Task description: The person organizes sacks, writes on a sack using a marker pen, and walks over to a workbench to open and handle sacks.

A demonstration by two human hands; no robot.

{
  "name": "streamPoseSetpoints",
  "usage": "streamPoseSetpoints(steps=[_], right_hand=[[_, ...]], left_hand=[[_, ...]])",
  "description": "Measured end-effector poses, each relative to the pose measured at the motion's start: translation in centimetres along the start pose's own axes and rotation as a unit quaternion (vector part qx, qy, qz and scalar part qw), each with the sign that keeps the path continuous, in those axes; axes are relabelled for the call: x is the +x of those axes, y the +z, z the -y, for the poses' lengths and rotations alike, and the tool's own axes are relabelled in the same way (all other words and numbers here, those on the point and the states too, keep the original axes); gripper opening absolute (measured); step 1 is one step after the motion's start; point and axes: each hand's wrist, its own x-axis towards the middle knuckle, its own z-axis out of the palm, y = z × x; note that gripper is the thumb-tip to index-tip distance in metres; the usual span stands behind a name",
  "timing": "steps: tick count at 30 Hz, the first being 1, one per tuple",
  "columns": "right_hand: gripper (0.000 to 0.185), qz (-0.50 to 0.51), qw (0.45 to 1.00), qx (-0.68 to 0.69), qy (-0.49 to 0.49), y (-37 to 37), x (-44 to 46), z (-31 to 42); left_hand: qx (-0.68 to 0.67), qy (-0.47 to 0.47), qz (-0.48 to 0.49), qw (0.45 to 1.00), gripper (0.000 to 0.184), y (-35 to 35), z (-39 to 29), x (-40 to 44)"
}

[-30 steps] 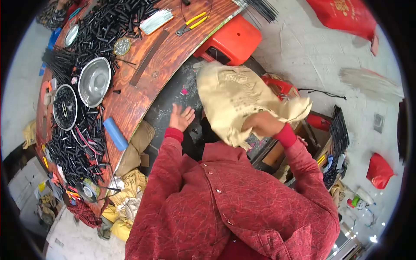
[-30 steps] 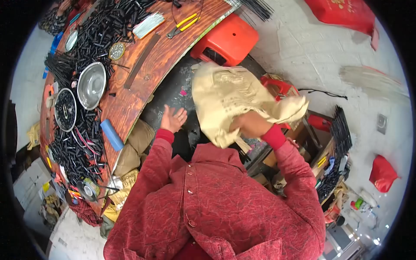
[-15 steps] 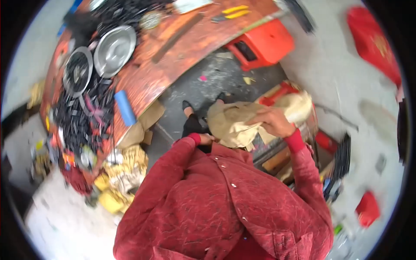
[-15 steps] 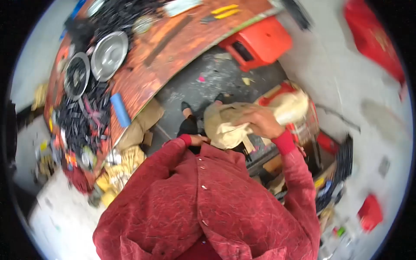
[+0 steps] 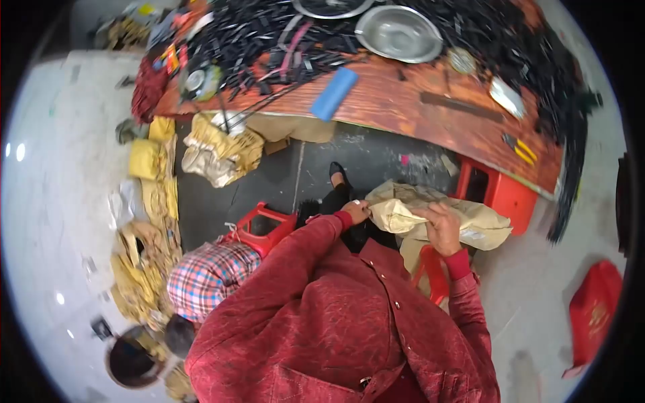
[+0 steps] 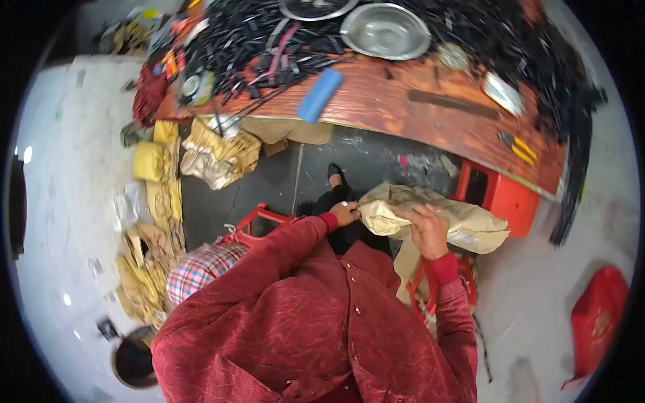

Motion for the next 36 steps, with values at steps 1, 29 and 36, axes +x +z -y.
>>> streamPoseSetpoints(steps=[1, 29, 36], right_hand=[[0.034, 0.003, 1.0, -0.007, -0.005, 0.4, 1.0, 1.2], [0.034, 0.269, 0.919, 0.122, -0.262, 27.6, 24.3, 20.6], [0.031, 0.348, 0.881, 0.237, -0.216, 35.6, 27.8, 31.0]], left_hand=[[-0.012, -0.008, -0.02, 1.0, 0.036, -0.7, 0.6, -0.5], [-0.242, -0.184, -0.397, 0.866, 0.079, -13.1, 21.5, -16.2], [-0.118, -0.133, -0.569, 0.803, 0.03, -19.0, 26.4, -21.2]])
